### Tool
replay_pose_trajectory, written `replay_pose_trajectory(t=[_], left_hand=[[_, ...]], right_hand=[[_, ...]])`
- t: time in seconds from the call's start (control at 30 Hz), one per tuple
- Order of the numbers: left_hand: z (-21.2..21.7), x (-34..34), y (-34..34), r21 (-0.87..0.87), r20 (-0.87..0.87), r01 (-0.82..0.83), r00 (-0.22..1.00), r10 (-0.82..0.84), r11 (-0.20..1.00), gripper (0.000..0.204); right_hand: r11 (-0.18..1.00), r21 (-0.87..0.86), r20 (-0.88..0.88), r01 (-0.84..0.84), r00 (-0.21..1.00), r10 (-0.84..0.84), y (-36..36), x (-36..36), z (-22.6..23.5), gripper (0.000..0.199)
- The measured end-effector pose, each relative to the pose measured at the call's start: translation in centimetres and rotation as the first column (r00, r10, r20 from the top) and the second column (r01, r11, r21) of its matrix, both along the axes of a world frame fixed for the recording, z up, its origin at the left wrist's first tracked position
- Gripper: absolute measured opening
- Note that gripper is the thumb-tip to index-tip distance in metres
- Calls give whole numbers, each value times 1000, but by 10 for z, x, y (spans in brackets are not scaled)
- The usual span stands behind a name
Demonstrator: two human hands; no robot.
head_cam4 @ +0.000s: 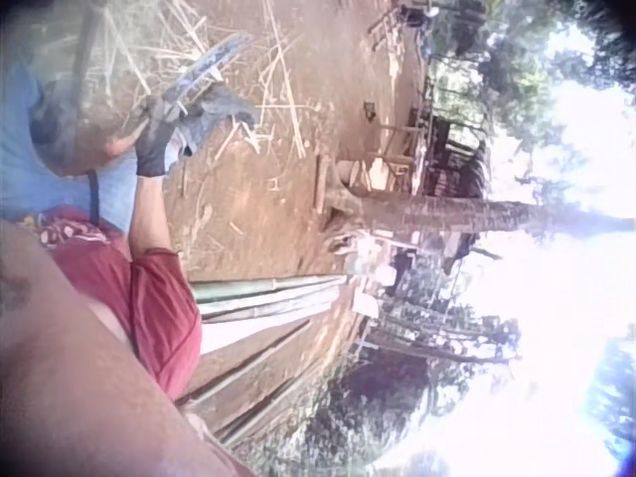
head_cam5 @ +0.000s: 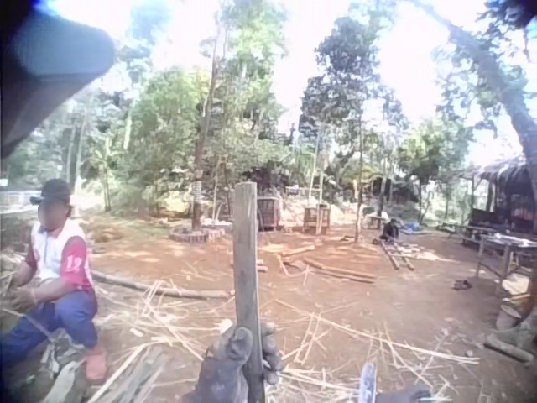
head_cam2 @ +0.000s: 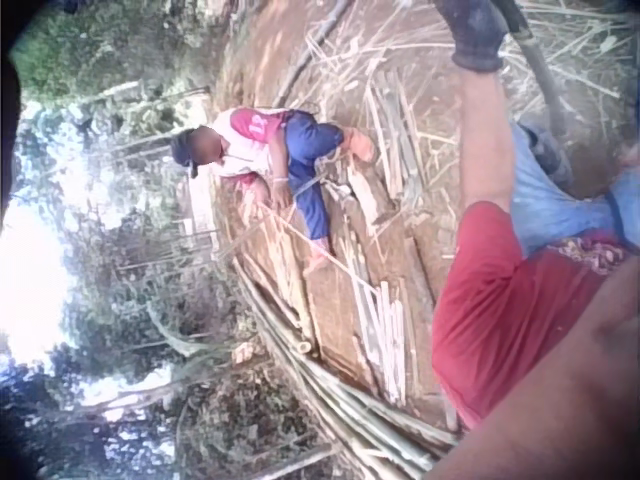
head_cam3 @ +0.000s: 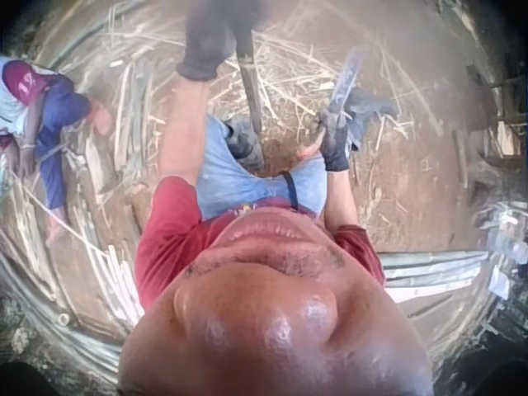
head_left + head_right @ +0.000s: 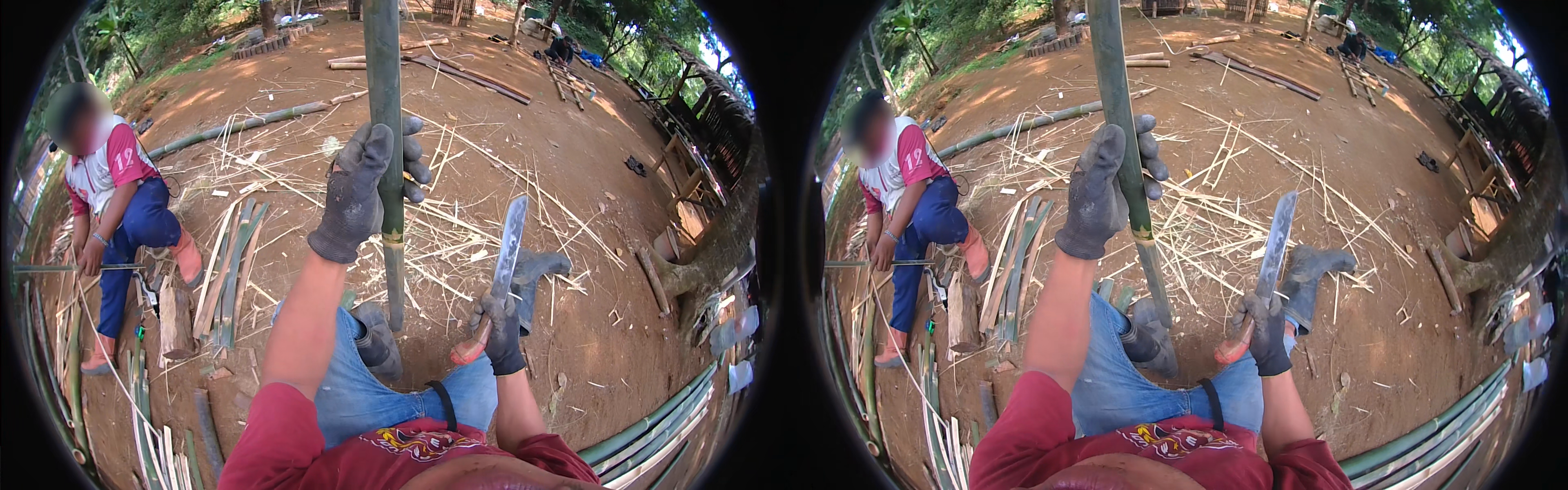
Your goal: The person sits on the ground and uses a machete to split long bamboo poles into thin strips. They repeatedly strike the bamboo against a wooden block to separate the layers and then peel the strips apart by hand.
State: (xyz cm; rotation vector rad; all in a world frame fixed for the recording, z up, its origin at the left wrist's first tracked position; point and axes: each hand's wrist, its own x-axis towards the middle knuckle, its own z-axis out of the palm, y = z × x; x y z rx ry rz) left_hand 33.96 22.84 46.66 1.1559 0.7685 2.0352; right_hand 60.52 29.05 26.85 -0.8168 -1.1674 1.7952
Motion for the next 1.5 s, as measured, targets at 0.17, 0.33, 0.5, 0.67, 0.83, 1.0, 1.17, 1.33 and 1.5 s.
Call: replay_pose_trajectory(t=[0.17,0.33,0.5,0.67,0.83,1.0,1.17,1.33,1.5], left_hand=[[-6,7,2,-13,45,98,994,-97,995,49],[-30,21,18,-48,19,229,973,-228,972,48],[-38,32,24,-30,20,402,916,-402,915,53],[-43,43,29,-69,71,460,887,-456,885,55],[-46,47,26,-89,43,464,886,-462,881,54],[-51,44,30,-97,32,447,895,-446,889,58],[-50,37,35,-85,68,548,836,-544,832,71],[-55,37,38,35,140,655,745,-653,755,76],[-60,34,46,12,95,516,852,-515,856,70]], right_hand=[[999,30,-102,-40,994,43,13,-29,66,54],[929,363,-24,-65,997,79,45,-59,168,54],[800,599,-153,-36,976,158,74,-83,257,51],[740,666,-64,-91,982,178,86,-97,286,42],[742,668,-20,-66,994,106,84,-98,295,31],[645,732,-295,222,955,6,116,-67,312,29],[636,682,-372,361,920,-123,173,-10,323,31],[793,606,89,-64,996,12,154,-10,231,54],[885,212,36,-415,908,417,56,-27,72,57]])
